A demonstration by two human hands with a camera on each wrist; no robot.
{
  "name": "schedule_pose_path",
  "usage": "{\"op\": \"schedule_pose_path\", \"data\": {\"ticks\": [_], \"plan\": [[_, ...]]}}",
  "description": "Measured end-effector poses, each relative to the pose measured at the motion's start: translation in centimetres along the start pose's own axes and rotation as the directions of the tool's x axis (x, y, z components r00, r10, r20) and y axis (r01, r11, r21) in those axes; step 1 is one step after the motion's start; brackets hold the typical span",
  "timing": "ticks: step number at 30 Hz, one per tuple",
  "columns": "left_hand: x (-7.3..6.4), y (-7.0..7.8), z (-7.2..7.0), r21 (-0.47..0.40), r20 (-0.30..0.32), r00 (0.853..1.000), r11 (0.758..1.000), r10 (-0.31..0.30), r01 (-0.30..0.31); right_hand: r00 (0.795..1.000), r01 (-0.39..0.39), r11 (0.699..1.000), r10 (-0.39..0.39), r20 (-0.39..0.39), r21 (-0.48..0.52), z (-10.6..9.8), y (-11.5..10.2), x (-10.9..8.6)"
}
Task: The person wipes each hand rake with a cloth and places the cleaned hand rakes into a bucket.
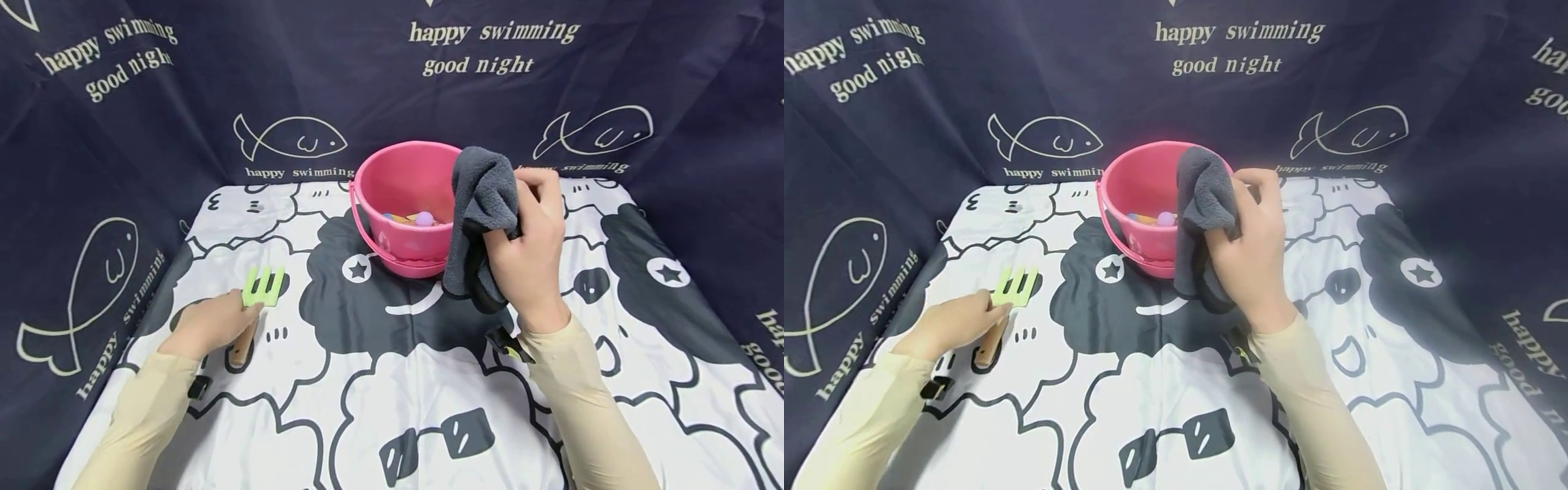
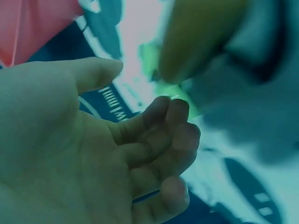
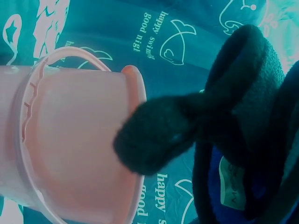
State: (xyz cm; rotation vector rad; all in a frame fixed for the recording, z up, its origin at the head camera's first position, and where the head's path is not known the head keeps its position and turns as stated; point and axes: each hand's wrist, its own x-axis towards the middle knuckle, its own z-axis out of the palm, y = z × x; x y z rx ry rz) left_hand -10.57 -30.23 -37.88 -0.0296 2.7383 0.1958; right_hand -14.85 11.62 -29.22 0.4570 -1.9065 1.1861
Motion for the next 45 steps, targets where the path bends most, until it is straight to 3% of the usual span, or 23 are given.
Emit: {"op": "schedule_pose_path", "data": {"ticks": [3,7,16,21,24,27,31,36,38,42,45], "plan": [[-0.4,-0.3,1.3,-0.042,0.039,0.999,0.999,-0.007,0.009,1.0,-0.004,1.0,0.004,-0.004,0.0,-0.2,0.1,0.0],[-0.5,-0.1,2.3,-0.047,0.047,0.999,0.999,0.008,-0.006,1.0,-0.018,1.0,0.018,-0.002,-0.013,-0.5,0.2,0.0],[-0.5,0.5,2.5,-0.041,0.053,0.998,0.999,-0.027,0.029,0.998,-0.065,0.996,0.065,0.0,-0.054,-2.0,0.4,-1.2],[-0.9,0.9,2.6,-0.132,-0.056,0.995,0.989,-0.078,0.07,0.996,-0.088,0.995,0.087,-0.013,-0.054,-2.4,0.2,-1.8],[-1.7,1.9,2.6,-0.196,-0.167,0.981,0.979,-0.096,0.063,0.994,-0.109,0.992,0.108,-0.028,-0.057,-2.7,0.0,-2.3],[-2.8,3.9,1.9,-0.256,-0.301,0.948,0.966,-0.103,0.024,0.991,-0.128,0.991,0.126,-0.038,-0.048,-2.8,0.0,-2.8],[-4.2,8.0,0.8,-0.342,-0.47,0.876,0.937,-0.108,-0.068,0.989,-0.144,0.989,0.142,-0.05,-0.026,-2.5,0.3,-3.4],[-5.5,14.0,0.0,-0.425,-0.565,0.817,0.889,-0.114,-0.17,0.987,-0.159,0.987,0.159,-0.029,0.018,-1.7,0.3,-4.1],[-5.6,16.3,-0.5,-0.407,-0.612,0.787,0.885,-0.08,-0.227,0.988,-0.153,0.988,0.154,-0.012,0.029,-1.4,0.2,-4.3],[-5.3,20.0,-1.5,-0.289,-0.713,0.7,0.894,0.038,-0.343,0.993,-0.118,0.993,0.118,0.016,0.023,-1.0,-0.2,-3.9],[-4.9,21.8,-1.6,-0.236,-0.746,0.659,0.887,0.098,-0.398,0.995,-0.096,0.995,0.096,0.03,0.018,-0.8,-0.5,-3.7]]}}
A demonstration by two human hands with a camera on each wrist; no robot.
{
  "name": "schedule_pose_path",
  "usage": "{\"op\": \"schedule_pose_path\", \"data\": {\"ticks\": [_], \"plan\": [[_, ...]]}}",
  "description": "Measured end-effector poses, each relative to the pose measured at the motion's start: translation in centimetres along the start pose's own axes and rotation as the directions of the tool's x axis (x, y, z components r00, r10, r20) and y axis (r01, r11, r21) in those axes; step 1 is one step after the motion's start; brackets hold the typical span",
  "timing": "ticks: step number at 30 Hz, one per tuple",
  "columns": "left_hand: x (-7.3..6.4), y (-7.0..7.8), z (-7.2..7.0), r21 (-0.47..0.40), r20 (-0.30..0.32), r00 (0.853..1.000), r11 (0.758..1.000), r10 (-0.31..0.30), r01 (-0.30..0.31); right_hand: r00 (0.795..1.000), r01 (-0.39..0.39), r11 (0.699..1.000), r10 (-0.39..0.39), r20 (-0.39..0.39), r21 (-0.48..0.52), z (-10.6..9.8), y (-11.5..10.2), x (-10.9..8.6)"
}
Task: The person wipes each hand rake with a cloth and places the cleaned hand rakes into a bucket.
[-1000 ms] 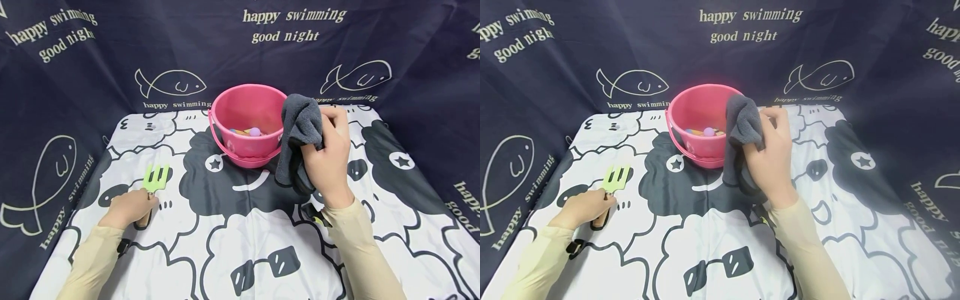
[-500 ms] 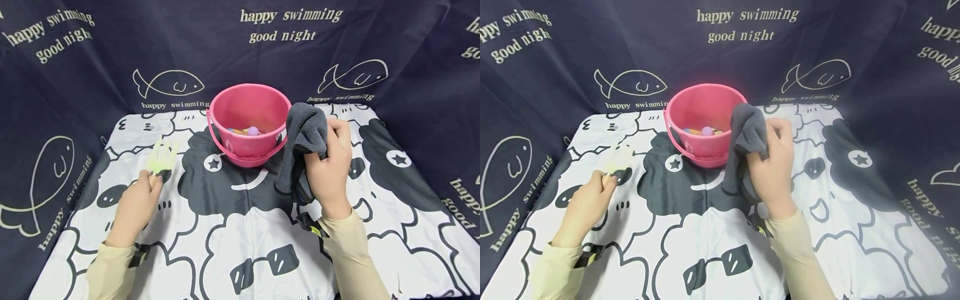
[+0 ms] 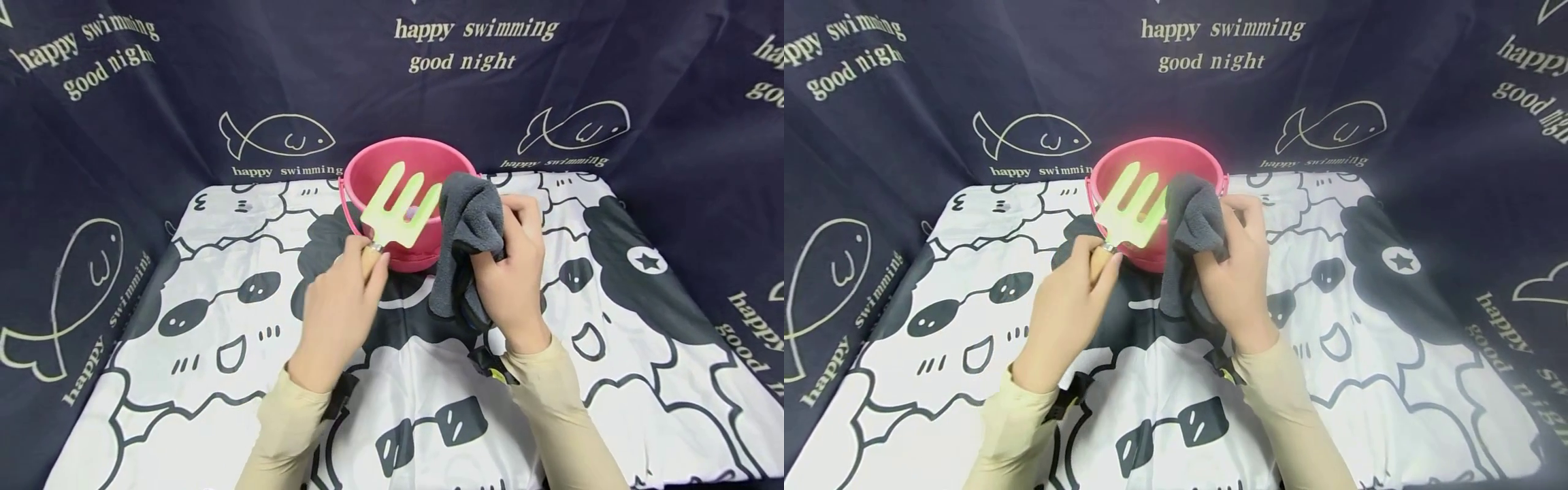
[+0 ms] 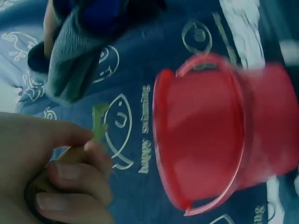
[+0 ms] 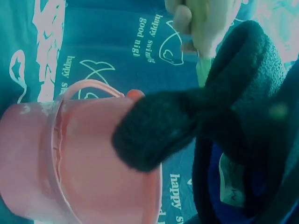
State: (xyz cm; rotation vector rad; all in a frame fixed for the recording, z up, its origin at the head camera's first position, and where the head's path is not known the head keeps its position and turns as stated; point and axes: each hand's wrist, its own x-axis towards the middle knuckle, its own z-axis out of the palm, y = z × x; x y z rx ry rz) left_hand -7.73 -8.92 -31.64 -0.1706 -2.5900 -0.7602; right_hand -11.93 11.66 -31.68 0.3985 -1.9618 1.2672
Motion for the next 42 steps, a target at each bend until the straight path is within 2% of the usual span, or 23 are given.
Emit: {"op": "schedule_pose_path", "data": {"ticks": [5,10,13,17,21,24,27,33,37,42], "plan": [[0.7,1.0,1.3,-0.015,-0.018,0.999,0.999,0.045,-0.045,1.0,0.015,1.0,-0.015,0.0,0.006,0.0,-0.2,0.4],[0.9,1.2,1.7,0.022,-0.006,0.996,0.995,0.094,-0.094,0.999,0.049,0.999,-0.049,0.006,-0.001,-0.3,-0.7,0.5],[1.0,1.2,1.2,0.06,0.0,0.988,0.986,0.154,-0.154,0.996,0.092,0.996,-0.092,-0.005,-0.013,-0.8,-1.3,1.0],[2.3,1.6,-0.1,0.098,-0.008,0.973,0.968,0.231,-0.229,0.988,0.15,0.989,-0.15,-0.044,-0.009,-1.1,-2.2,2.3],[3.9,2.5,-1.4,0.118,-0.011,0.968,0.962,0.249,-0.246,0.981,0.188,0.982,-0.187,-0.043,0.013,-0.7,-2.8,3.2],[5.0,3.0,-1.7,0.138,-0.02,0.964,0.956,0.263,-0.258,0.979,0.204,0.979,-0.203,-0.029,0.016,-0.3,-3.2,3.8],[5.9,3.2,-1.7,0.164,-0.049,0.956,0.947,0.288,-0.277,0.979,0.205,0.979,-0.205,0.007,-0.006,0.2,-3.4,4.5],[7.1,2.9,-1.3,0.212,-0.159,0.929,0.931,0.333,-0.297,0.978,0.181,0.978,-0.168,0.122,-0.106,1.5,-3.3,5.4],[7.6,2.7,-1.6,0.202,-0.216,0.909,0.927,0.357,-0.316,0.977,0.212,0.967,-0.204,0.067,-0.145,2.4,-3.1,5.5],[7.4,2.3,-1.9,0.198,-0.233,0.898,0.922,0.374,-0.333,0.967,0.253,0.956,-0.254,0.01,-0.147,3.2,-2.8,5.3]]}}
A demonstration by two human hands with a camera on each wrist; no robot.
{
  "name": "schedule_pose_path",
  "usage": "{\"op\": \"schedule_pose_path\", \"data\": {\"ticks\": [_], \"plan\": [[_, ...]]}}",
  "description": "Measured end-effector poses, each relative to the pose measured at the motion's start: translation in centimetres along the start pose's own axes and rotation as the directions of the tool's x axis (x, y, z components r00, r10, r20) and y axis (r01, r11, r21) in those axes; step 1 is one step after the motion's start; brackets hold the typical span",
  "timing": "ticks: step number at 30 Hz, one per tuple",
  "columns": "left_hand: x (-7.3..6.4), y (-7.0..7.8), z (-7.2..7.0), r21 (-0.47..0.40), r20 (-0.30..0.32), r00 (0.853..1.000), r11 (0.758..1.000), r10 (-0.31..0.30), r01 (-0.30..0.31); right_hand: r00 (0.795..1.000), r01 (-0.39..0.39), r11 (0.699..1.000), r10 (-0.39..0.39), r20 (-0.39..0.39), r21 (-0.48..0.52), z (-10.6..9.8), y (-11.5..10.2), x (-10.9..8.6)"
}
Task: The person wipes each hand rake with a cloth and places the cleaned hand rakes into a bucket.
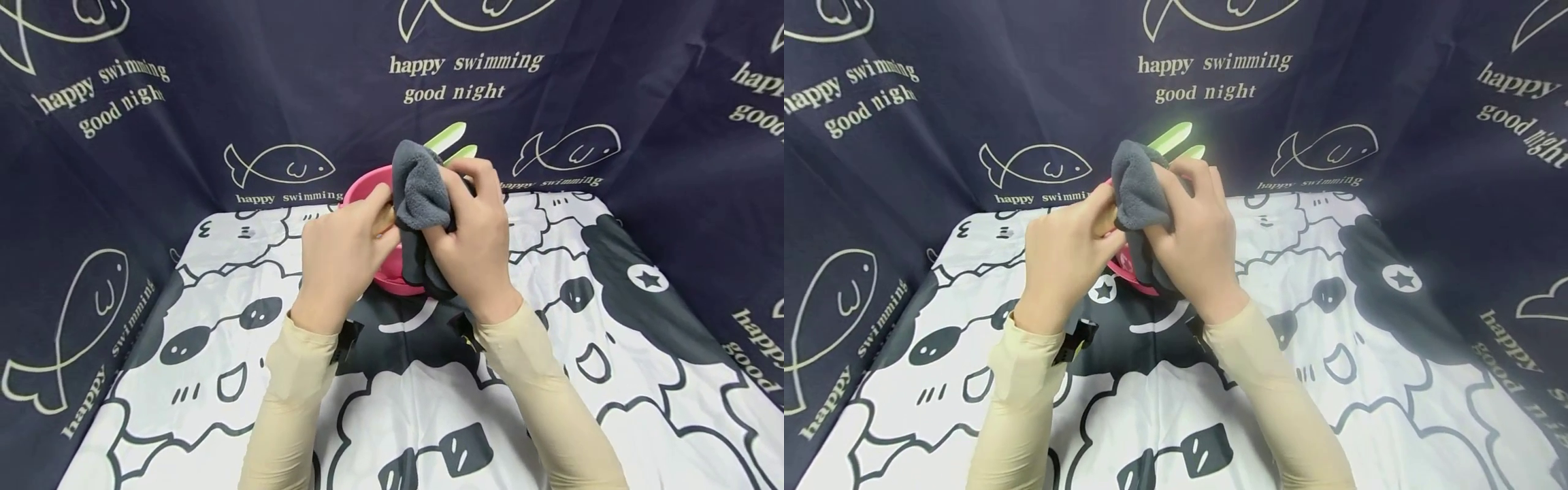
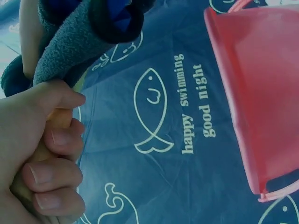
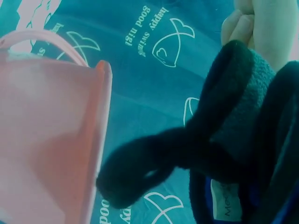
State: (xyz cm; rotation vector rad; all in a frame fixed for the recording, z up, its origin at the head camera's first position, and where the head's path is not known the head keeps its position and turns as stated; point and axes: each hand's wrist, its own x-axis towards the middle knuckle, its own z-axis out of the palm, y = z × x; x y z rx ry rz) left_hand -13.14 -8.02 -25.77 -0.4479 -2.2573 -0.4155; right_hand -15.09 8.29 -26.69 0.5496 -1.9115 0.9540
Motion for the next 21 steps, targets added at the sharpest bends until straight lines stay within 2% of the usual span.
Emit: {"op": "schedule_pose_path", "data": {"ticks": [7,21], "plan": [[-0.8,-0.4,-0.1,0.005,-0.013,1.0,1.0,0.026,-0.026,1.0,-0.025,0.999,0.025,-0.008,0.026,0.4,-0.2,-0.6],[-1.3,-0.7,-0.2,0.008,0.016,1.0,1.0,0.008,-0.009,0.998,-0.046,0.995,0.049,-0.027,0.091,1.1,0.2,-1.3]]}}
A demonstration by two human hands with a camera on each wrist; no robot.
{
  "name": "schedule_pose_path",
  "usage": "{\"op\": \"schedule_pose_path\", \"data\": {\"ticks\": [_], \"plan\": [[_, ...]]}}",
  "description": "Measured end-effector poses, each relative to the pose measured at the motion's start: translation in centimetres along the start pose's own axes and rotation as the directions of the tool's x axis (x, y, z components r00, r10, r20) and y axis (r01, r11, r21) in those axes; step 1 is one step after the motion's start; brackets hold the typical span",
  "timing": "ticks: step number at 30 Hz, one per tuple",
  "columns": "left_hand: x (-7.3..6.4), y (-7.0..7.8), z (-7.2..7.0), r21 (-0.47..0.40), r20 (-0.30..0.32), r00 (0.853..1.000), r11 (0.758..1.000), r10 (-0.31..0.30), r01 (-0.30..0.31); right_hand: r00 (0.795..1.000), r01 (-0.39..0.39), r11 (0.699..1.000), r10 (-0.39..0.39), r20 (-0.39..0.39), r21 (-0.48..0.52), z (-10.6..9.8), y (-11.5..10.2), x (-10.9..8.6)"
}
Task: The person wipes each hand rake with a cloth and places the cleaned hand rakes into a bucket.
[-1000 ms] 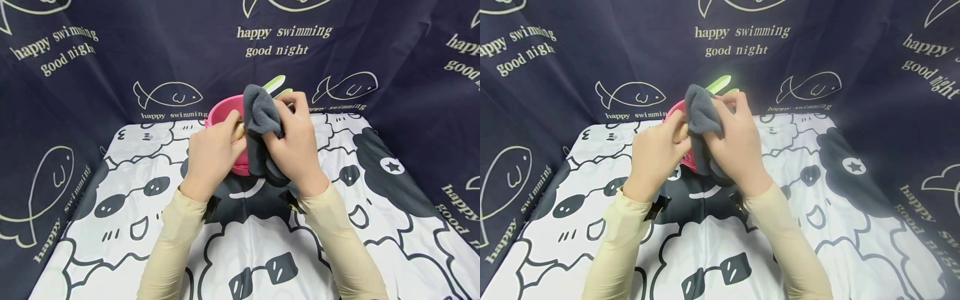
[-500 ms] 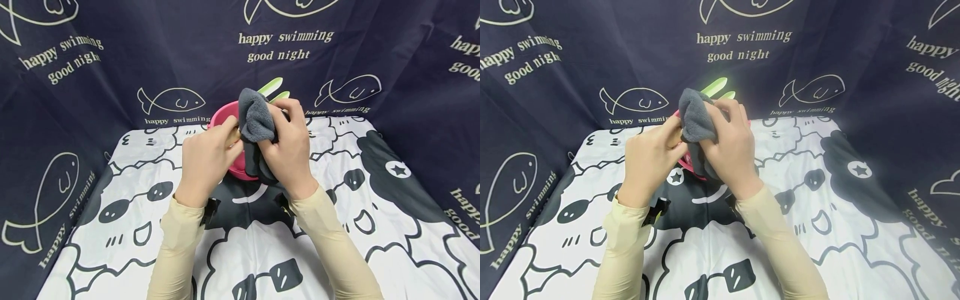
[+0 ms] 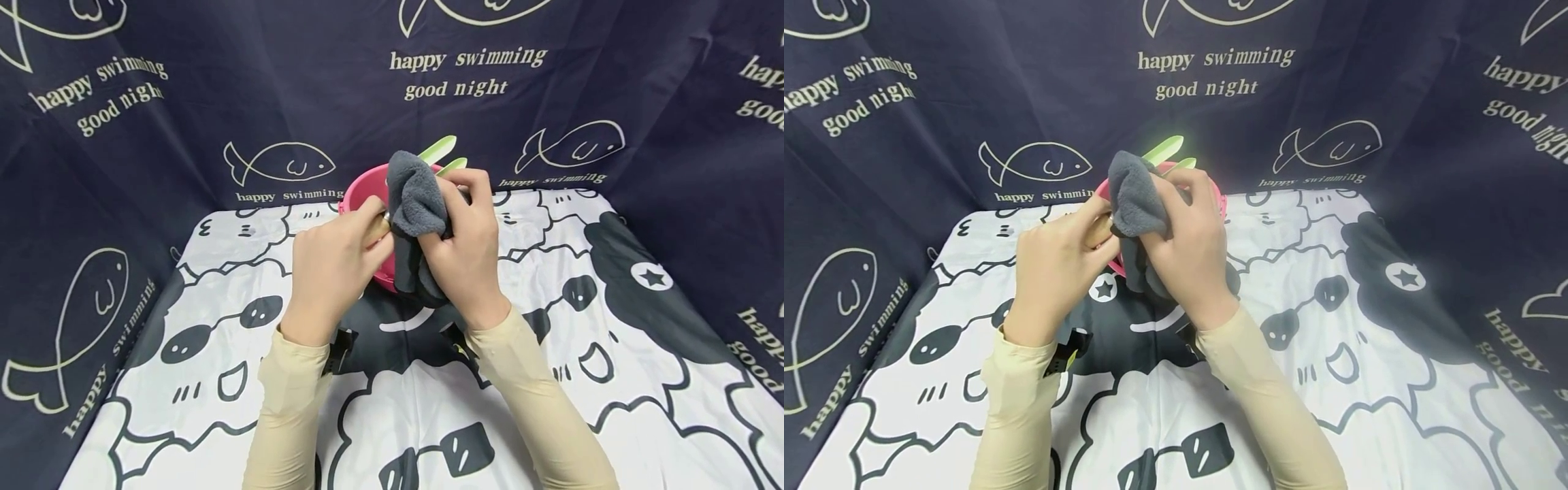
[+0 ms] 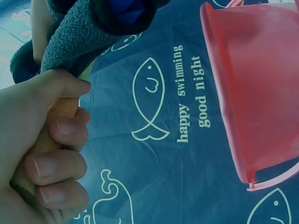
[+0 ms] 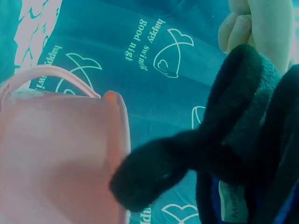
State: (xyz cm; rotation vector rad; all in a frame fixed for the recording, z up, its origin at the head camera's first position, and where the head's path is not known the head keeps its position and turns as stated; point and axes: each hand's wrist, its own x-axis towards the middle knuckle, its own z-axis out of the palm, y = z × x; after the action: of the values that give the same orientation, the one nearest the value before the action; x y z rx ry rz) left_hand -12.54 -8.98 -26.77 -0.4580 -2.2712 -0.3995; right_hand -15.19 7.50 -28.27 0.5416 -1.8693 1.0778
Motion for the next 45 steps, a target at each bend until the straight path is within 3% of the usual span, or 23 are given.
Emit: {"op": "schedule_pose_path", "data": {"ticks": [7,22,29,33,40,45], "plan": [[-0.1,-0.2,0.4,0.012,0.005,1.0,1.0,0.016,-0.016,0.998,-0.045,0.999,0.046,-0.033,0.015,0.5,0.3,-0.3],[-0.2,-0.3,1.1,-0.023,-0.018,1.0,0.999,0.024,-0.025,0.996,-0.061,0.998,0.062,-0.07,0.015,0.3,0.3,-0.2],[-0.3,-0.7,1.1,-0.02,-0.034,0.998,0.999,0.043,-0.044,0.983,-0.107,0.994,0.108,-0.15,0.013,-0.4,1.3,0.8],[-0.4,-0.7,1.2,-0.028,-0.025,0.998,0.998,0.054,-0.055,0.971,-0.148,0.989,0.147,-0.186,0.007,-0.9,2.1,1.2],[-0.4,-0.7,1.3,-0.063,-0.004,0.999,0.997,0.039,-0.039,0.969,-0.175,0.985,0.172,-0.175,-0.001,-1.1,2.5,1.3],[-0.5,-0.8,1.4,-0.119,0.064,0.998,0.993,-0.012,0.02,0.963,-0.219,0.976,0.216,-0.163,-0.002,-1.5,2.2,1.6]]}}
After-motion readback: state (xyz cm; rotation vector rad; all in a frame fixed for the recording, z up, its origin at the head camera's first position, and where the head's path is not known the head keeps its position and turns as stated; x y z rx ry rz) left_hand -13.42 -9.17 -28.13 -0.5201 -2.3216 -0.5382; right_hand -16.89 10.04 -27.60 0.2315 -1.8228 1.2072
